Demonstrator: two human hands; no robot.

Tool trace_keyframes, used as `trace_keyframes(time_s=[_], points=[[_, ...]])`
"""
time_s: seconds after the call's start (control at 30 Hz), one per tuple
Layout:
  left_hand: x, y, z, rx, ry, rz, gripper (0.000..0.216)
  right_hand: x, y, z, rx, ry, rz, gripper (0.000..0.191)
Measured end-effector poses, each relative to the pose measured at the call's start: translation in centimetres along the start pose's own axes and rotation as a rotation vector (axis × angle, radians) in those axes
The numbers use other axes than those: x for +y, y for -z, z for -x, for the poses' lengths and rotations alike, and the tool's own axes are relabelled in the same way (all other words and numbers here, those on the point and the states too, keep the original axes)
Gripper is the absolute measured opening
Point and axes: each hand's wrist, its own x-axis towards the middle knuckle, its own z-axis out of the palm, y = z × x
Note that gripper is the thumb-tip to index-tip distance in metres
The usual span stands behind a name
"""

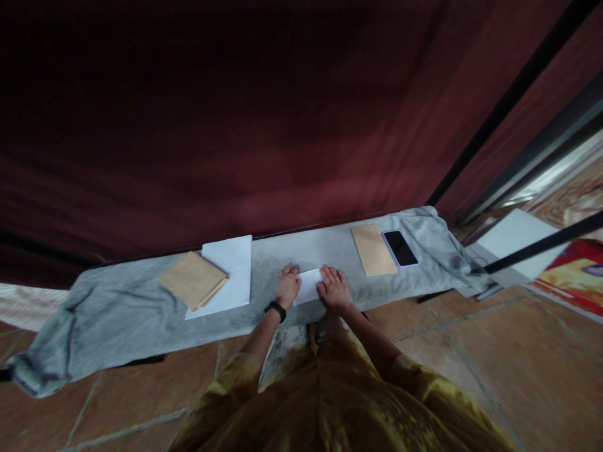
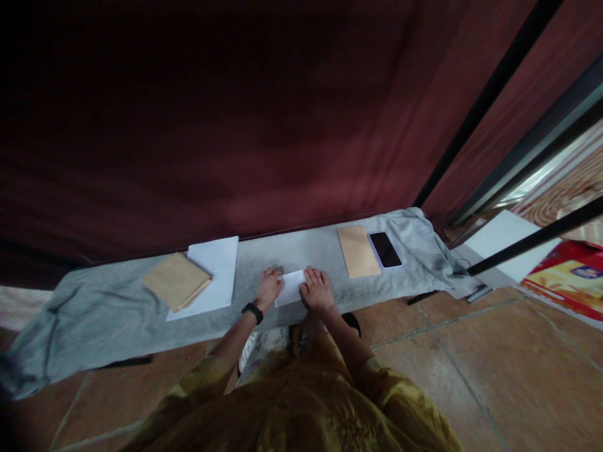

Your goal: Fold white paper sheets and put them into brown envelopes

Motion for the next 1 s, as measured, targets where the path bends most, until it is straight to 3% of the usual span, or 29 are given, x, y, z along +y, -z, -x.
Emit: trace_keyframes(time_s=[0.13, 0.3, 0.4, 0.53, 0.63, 0.8, 1.0], points=[[0.4, 2.3, -0.5, 0.028, 0.005, 0.034, 0.019, 1.0, 0.1, 0.3, 0.131, -0.049, -0.214, 0.055], [0.4, 5.0, 0.9, 0.202, -0.104, 0.127, 0.021, 2.3, -0.4, 0.5, 0.306, -0.223, -0.424, 0.061], [-0.4, 3.6, 3.0, 0.219, -0.2, 0.153, 0.024, 2.4, -0.6, 0.5, 0.312, -0.241, -0.438, 0.062], [-1.9, -0.5, 6.0, 0.106, -0.23, 0.044, 0.03, 2.3, -0.8, 0.5, 0.259, -0.227, -0.37, 0.055], [-2.5, -2.3, 7.4, 0.067, -0.239, 0.009, 0.035, 2.2, -0.7, 0.4, 0.222, -0.207, -0.312, 0.053], [-2.5, -2.5, 8.1, 0.052, -0.268, 0.011, 0.036, 1.2, -0.3, 0.5, 0.185, -0.098, -0.258, 0.054], [-2.2, -2.0, 8.8, 0.045, -0.255, 0.015, 0.037, -2.3, -0.9, 2.0, 0.07, 0.134, -0.164, 0.047]])
